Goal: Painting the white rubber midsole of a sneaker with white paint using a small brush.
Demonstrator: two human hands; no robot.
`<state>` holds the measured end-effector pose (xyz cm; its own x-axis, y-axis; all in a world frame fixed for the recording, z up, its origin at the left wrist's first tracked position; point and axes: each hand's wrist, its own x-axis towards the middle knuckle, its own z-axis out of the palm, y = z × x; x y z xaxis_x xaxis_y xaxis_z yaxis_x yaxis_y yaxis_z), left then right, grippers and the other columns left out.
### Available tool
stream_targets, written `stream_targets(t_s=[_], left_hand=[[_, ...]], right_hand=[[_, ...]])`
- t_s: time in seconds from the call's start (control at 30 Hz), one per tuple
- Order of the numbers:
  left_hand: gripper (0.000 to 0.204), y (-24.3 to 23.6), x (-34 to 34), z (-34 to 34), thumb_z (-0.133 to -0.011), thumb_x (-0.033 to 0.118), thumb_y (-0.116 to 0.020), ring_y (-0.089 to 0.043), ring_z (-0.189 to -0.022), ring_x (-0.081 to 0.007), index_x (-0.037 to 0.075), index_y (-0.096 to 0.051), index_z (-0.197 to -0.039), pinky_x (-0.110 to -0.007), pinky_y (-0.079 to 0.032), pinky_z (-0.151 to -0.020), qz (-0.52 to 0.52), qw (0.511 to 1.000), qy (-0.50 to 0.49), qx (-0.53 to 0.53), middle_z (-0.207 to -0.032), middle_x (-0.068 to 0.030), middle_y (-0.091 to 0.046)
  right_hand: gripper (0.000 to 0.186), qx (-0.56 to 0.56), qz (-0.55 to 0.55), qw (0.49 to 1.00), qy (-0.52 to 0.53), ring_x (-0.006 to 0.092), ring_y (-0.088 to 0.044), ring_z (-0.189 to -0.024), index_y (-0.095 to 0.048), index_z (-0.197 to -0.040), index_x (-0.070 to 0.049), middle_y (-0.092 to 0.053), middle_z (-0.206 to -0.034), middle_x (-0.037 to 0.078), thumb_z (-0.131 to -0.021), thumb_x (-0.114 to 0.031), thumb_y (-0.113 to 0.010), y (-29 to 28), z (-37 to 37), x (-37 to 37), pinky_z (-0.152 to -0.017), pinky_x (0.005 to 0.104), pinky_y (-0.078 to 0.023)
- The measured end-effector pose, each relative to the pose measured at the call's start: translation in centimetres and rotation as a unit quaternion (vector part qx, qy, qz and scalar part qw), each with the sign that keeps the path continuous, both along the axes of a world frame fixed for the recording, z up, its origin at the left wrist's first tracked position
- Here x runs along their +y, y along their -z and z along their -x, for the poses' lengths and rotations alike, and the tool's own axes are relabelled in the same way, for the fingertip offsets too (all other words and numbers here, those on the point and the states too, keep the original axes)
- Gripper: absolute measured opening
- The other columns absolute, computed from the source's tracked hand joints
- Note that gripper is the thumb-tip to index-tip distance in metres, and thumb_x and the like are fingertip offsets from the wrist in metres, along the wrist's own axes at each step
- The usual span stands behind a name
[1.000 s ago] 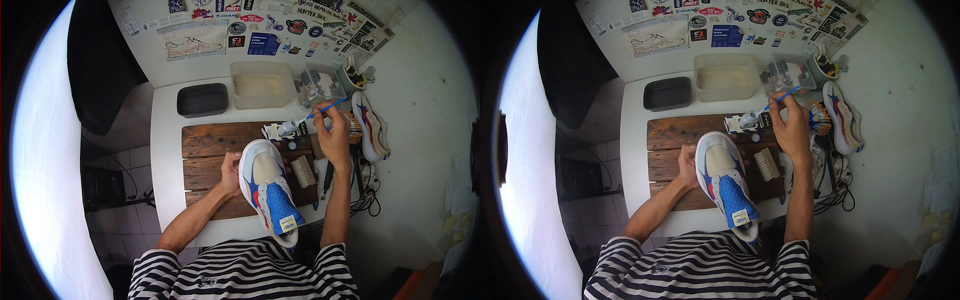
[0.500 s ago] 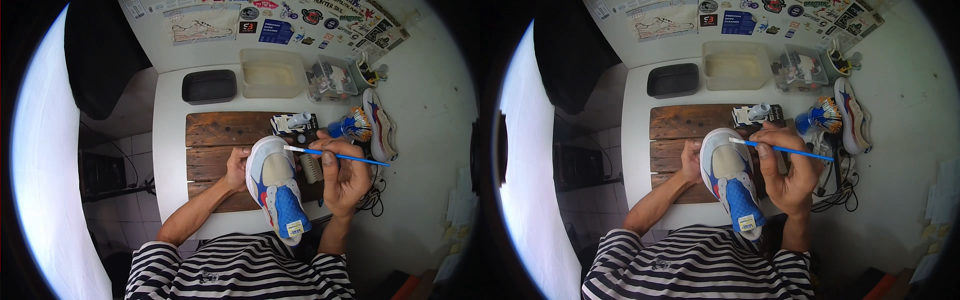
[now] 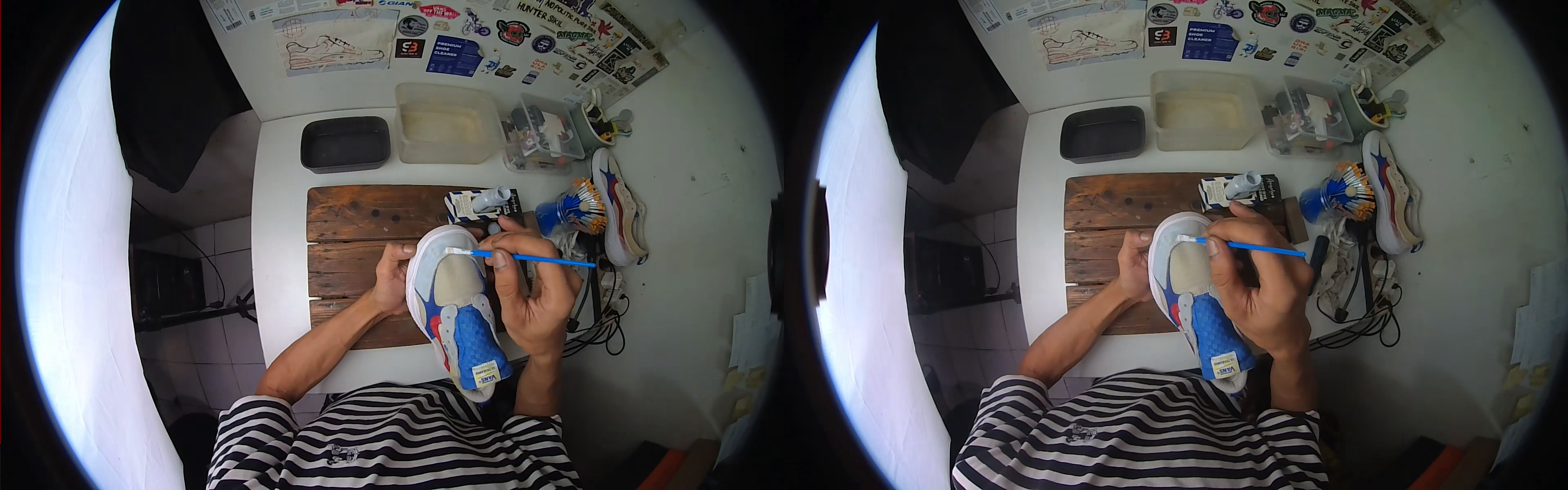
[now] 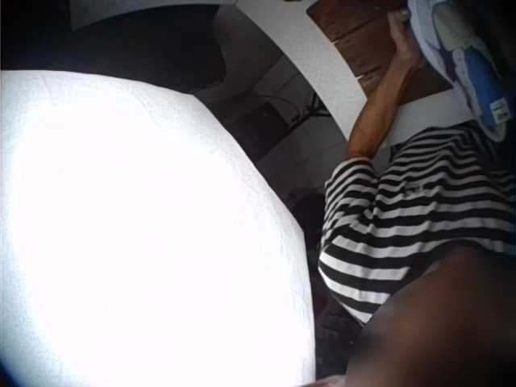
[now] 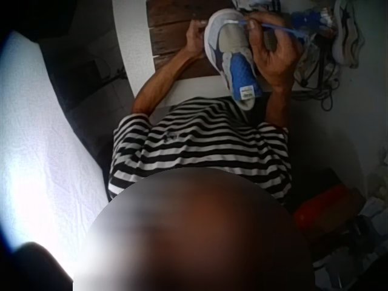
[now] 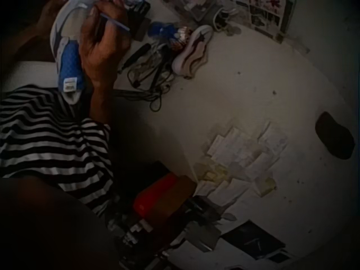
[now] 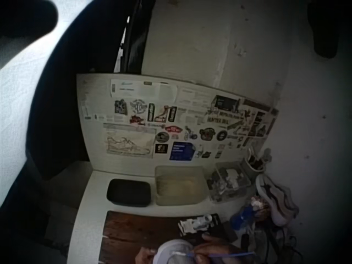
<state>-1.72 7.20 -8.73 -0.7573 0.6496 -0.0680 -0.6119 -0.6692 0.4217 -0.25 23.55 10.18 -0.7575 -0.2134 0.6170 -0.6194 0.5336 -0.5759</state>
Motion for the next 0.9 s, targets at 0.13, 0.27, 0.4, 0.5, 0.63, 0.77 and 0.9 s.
stream_targets(t_s=[0.13,0.27,0.4,0.5,0.63,0.77,0.9], left_hand=[[0.074,-4.2,0.1,0.1,-0.089,0.054,-0.036,-0.065,-0.112,-0.0324,-0.003,-0.057,-0.132,-0.043,-0.049,-0.102,0.045,0.999,-0.010,0.021,-0.127,-0.0224,-0.065],[0.075,-4.1,0.3,-0.1,-0.089,0.055,-0.037,-0.065,-0.112,-0.0328,-0.003,-0.056,-0.132,-0.043,-0.049,-0.101,0.052,0.998,-0.018,0.005,-0.127,-0.0224,-0.065],[0.074,-1.1,0.0,0.0,-0.089,0.054,-0.036,-0.065,-0.112,-0.0319,-0.003,-0.057,-0.132,-0.042,-0.049,-0.101,0.040,0.999,-0.009,-0.009,-0.127,-0.0224,-0.065],[0.073,-1.4,-0.1,0.1,-0.089,0.054,-0.036,-0.066,-0.111,-0.0314,-0.003,-0.058,-0.131,-0.042,-0.050,-0.100,0.042,0.999,-0.004,0.005,-0.125,-0.0221,-0.066],[0.072,-1.2,0.1,0.1,-0.089,0.054,-0.037,-0.067,-0.108,-0.0310,-0.003,-0.059,-0.129,-0.041,-0.050,-0.099,0.024,1.000,0.004,0.000,-0.124,-0.0219,-0.067],[0.070,-0.4,0.0,0.1,-0.093,0.050,-0.034,-0.068,-0.108,-0.0316,-0.003,-0.059,-0.131,-0.042,-0.052,-0.098,-0.034,0.999,-0.007,0.006,-0.124,-0.0234,-0.067],[0.070,-0.5,0.3,0.1,-0.091,0.052,-0.036,-0.067,-0.108,-0.0312,-0.003,-0.059,-0.130,-0.042,-0.051,-0.099,-0.011,1.000,-0.001,-0.005,-0.123,-0.0223,-0.067]], right_hand=[[0.008,0.007,-0.014,0.999,0.029,0.0273,-0.072,-0.079,-0.064,-0.096,0.004,-0.071,-0.085,0.012,-0.088,0.002,-0.067,-0.2,0.0,0.4,-0.093,0.0461,-0.056],[0.008,0.017,-0.005,1.000,-0.002,0.0283,-0.072,-0.078,-0.064,-0.095,0.004,-0.070,-0.085,0.012,-0.088,0.001,-0.067,-0.5,0.0,-0.6,-0.094,0.0463,-0.056],[0.011,0.022,-0.052,0.998,-0.001,0.0298,-0.070,-0.076,-0.064,-0.097,0.003,-0.070,-0.085,0.011,-0.087,0.001,-0.068,-0.8,0.3,-0.7,-0.093,0.0468,-0.057],[0.011,0.017,-0.056,0.998,0.033,0.0298,-0.070,-0.077,-0.064,-0.096,0.003,-0.070,-0.084,0.011,-0.086,0.001,-0.069,-1.0,0.1,-0.3,-0.093,0.0472,-0.057],[0.010,0.030,-0.034,0.999,0.002,0.0295,-0.070,-0.077,-0.063,-0.096,0.002,-0.069,-0.085,0.011,-0.087,0.001,-0.068,-1.1,0.2,-1.1,-0.093,0.0473,-0.057],[0.011,0.026,-0.068,0.997,-0.005,0.0295,-0.070,-0.077,-0.062,-0.096,0.002,-0.069,-0.086,0.011,-0.087,0.001,-0.068,-1.0,0.3,-1.0,-0.093,0.0484,-0.057],[0.011,0.042,-0.073,0.996,0.012,0.0293,-0.070,-0.078,-0.062,-0.095,0.001,-0.068,-0.085,0.011,-0.086,0.001,-0.069,-1.3,0.3,-0.7,-0.093,0.0504,-0.056]])
